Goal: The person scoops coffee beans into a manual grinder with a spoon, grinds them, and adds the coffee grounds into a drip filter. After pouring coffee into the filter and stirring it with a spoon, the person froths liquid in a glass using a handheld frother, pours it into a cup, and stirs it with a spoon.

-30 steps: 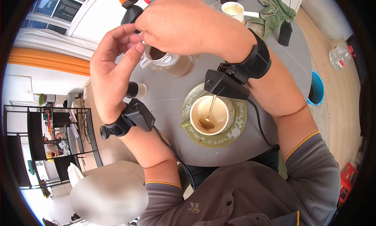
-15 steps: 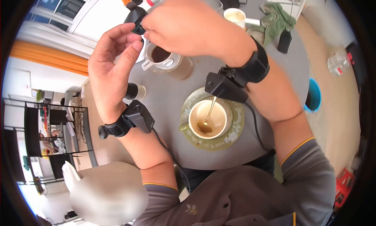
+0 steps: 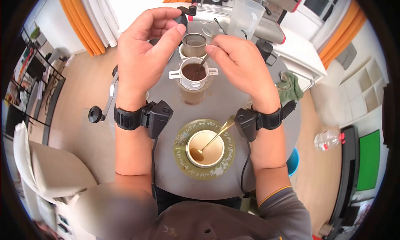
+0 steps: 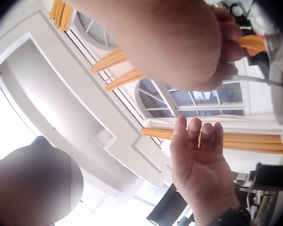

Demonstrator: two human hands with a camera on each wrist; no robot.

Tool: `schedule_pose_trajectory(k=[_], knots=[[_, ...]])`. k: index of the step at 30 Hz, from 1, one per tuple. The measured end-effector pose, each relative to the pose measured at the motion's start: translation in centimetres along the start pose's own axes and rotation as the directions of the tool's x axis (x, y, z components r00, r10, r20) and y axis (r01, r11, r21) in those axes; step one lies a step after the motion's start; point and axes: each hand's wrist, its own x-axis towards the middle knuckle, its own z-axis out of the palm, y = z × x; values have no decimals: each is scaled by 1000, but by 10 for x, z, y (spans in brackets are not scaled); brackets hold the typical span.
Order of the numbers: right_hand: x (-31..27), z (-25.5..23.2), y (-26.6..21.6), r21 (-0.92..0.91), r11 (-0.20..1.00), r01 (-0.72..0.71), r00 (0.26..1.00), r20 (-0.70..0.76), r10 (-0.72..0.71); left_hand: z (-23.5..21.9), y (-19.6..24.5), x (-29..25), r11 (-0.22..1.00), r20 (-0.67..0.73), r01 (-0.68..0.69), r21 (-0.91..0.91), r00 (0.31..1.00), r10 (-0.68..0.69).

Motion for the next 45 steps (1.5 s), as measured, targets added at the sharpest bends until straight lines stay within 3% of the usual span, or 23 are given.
schedule_pose_trajectory(k=[5, 7, 8, 10, 14, 17, 19, 23, 26, 28, 31, 34, 37, 40, 45], knots=[[2, 3, 0, -154, 988, 14, 1000, 11, -13, -7, 4, 3, 998, -114, -51, -22, 992, 48], [1, 3, -3, 19, 998, -55, 997, 60, 54, -10, 6, 2, 999, -56, -41, 21, 998, 42], [2, 4, -5, 13, 999, -47, 996, 78, 45, -11, 4, 2, 999, -76, -35, 19, 996, 36], [3, 5, -8, 89, 992, -85, 996, -12, 86, -12, 2, 3, 999, -85, -32, -8, 996, 31], [3, 6, -7, -2, 998, -67, 998, 21, 67, -13, 2, 3, 999, -97, -47, -13, 994, 45], [3, 8, -8, 50, 995, -83, 994, 79, 79, -15, -1, 5, 994, -99, -107, 18, 989, 108], [3, 10, -10, 145, 986, -83, 996, 0, 84, -15, 1, 5, 990, -106, -129, 62, 985, 135], [3, 13, -6, 81, 995, -52, 998, -29, 54, -15, 1, 6, 991, -120, -132, 30, 984, 134], [1, 13, -4, 88, 994, -71, 996, 69, 65, -16, 4, 5, 991, -106, -124, 44, 986, 128], [1, 14, -4, 190, 977, -96, 995, 18, 94, -17, 12, 6, 998, -88, -24, -51, 996, 20], [3, 17, -6, 95, 995, -42, 998, -52, 47, -18, 15, 6, 997, -80, 10, -71, 997, -16], [3, 16, -5, 101, 993, -66, 998, 28, 64, -17, 8, 6, 996, -78, -40, -86, 996, 33], [3, 17, -6, 186, 978, -96, 995, -11, 100, -16, 9, 6, 998, -74, -30, -61, 997, 25], [5, 20, -5, 98, 995, -32, 997, -69, 39, -15, 9, 6, 997, -74, -28, -68, 997, 23], [4, 18, -8, 163, 983, -83, 996, -3, 85, -14, 6, 7, 997, -50, -42, -68, 998, 39]])
